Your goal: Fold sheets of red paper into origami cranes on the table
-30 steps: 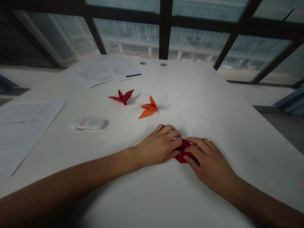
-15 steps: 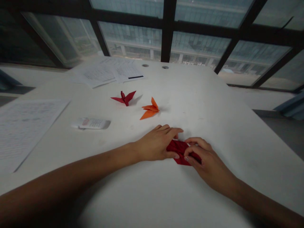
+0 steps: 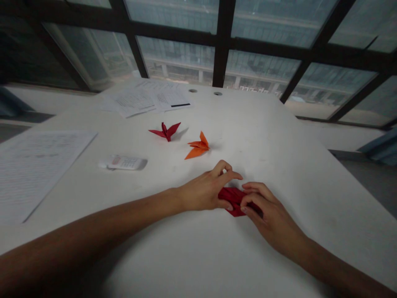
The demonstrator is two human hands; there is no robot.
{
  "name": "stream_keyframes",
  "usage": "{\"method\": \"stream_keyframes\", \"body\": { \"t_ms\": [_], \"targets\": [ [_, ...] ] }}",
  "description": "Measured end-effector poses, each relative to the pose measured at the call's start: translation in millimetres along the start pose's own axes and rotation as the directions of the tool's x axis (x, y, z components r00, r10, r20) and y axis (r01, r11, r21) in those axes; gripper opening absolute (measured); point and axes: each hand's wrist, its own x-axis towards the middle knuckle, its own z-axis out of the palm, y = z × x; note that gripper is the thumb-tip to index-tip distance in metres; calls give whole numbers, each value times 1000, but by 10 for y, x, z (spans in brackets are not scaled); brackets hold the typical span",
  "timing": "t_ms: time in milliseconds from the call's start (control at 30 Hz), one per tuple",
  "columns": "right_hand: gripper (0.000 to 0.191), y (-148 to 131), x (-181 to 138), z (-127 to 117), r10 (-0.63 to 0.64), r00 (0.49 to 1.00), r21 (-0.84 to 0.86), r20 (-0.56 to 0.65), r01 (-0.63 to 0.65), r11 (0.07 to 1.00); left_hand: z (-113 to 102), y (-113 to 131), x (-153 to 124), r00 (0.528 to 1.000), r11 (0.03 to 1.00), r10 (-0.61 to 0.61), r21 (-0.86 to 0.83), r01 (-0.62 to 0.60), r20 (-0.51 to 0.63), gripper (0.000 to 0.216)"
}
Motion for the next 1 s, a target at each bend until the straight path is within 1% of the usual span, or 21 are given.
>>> {"method": "stream_keyframes", "body": {
  "t_ms": [67,100,133,200,233,300,367,500,600,633,700,767,833,867,933,1000],
  "targets": [
    [12,20,2,11,-12,1000,-2,-22,12,1000,18,-2,-8,999,1000,19,-16,-20,-31,84],
    [9,29,6,15,-15,999,2,-52,15,1000,24,-1,-12,998,999,37,-29,-38,-47,84],
    [10,38,12,17,-10,996,15,-94,11,1000,29,0,-16,996,997,57,-40,-60,-65,83],
    [26,49,32,9,44,986,67,-162,-34,997,35,0,-24,992,994,94,-53,-99,-85,79],
    [32,52,45,-2,92,981,98,-171,-76,992,36,0,-28,990,992,108,-54,-113,-91,78],
    [34,55,74,-36,185,974,139,-131,-167,976,34,0,-36,987,990,124,-50,-130,-101,80],
    [30,58,104,-81,227,971,159,-70,-214,964,30,3,-43,984,989,138,-43,-144,-112,81],
    [28,56,158,-160,195,980,210,-28,-185,960,35,8,-58,964,975,220,14,-221,-152,70],
    [20,37,181,-177,160,987,207,33,-164,965,48,5,-64,951,968,252,43,-248,-178,67],
    [17,31,182,-174,155,987,190,34,-158,969,50,4,-64,951,969,249,49,-244,-184,67],
    [13,29,172,-164,142,990,116,-27,-138,984,48,3,-59,950,971,239,76,-228,-200,66],
    [10,40,149,-152,72,988,-11,-137,-75,997,38,8,-54,945,965,247,145,-219,-216,64],
    [9,58,121,-146,-88,975,-164,-204,55,985,26,18,-55,942,943,271,253,-219,-197,62],
    [10,67,108,-143,-186,959,-240,-212,133,962,20,25,-56,941,923,287,314,-222,-179,59],
    [15,83,89,-136,-360,914,-371,-185,274,887,8,43,-58,938,866,328,432,-253,-110,50],
    [20,100,83,-121,-465,875,-457,-133,362,813,-13,63,-52,927,799,374,514,-313,-18,40]
  ]
}}
